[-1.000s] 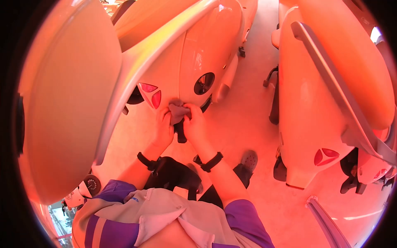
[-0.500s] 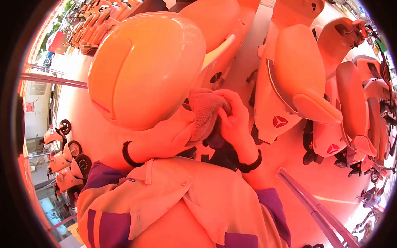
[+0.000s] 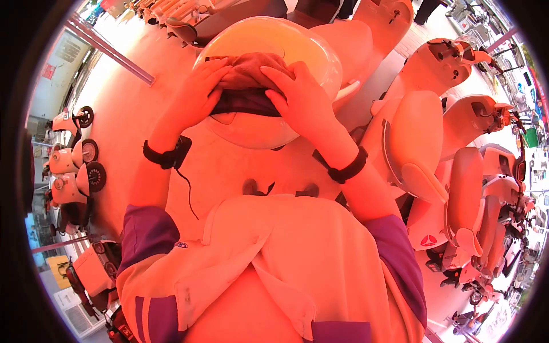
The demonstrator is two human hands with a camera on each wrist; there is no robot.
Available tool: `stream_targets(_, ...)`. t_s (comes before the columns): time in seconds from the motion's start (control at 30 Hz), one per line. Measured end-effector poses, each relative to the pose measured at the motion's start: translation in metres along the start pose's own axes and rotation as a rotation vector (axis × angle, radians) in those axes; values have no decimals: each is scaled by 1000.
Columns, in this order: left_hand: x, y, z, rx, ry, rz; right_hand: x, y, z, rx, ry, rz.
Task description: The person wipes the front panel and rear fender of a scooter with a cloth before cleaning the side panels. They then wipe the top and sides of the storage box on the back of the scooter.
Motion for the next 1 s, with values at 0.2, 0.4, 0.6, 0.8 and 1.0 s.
stream_targets(0.2, 0, -15, -52, -219, 20, -196, 20, 28, -26, 143, 242, -82)
stream_targets(0.4, 18, 47, -1, -152, -19, -110, 32, 22, 35, 208, 6, -291)
stream_targets(0.6, 31, 81, 17, 27, -59, -114, 47, 25, 42, 325, -77, -465)
stream_targets(0.8, 13, 72, -45, 24, 7, -276, 76, 95, 4, 387, 55, -476)
stream_targets(1.0, 12, 75, -38, -8, 47, -252, 80, 83, 10, 391, 12, -458)
Point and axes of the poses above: each hand's wrist, its own z-axis towards the middle knuckle, its own x-axis out of the palm, y = z × x, the point moved 6 cm from there along z, towards the middle knuckle, and after that the axes turned 7 degrees about -x, right-handed, at the moved point
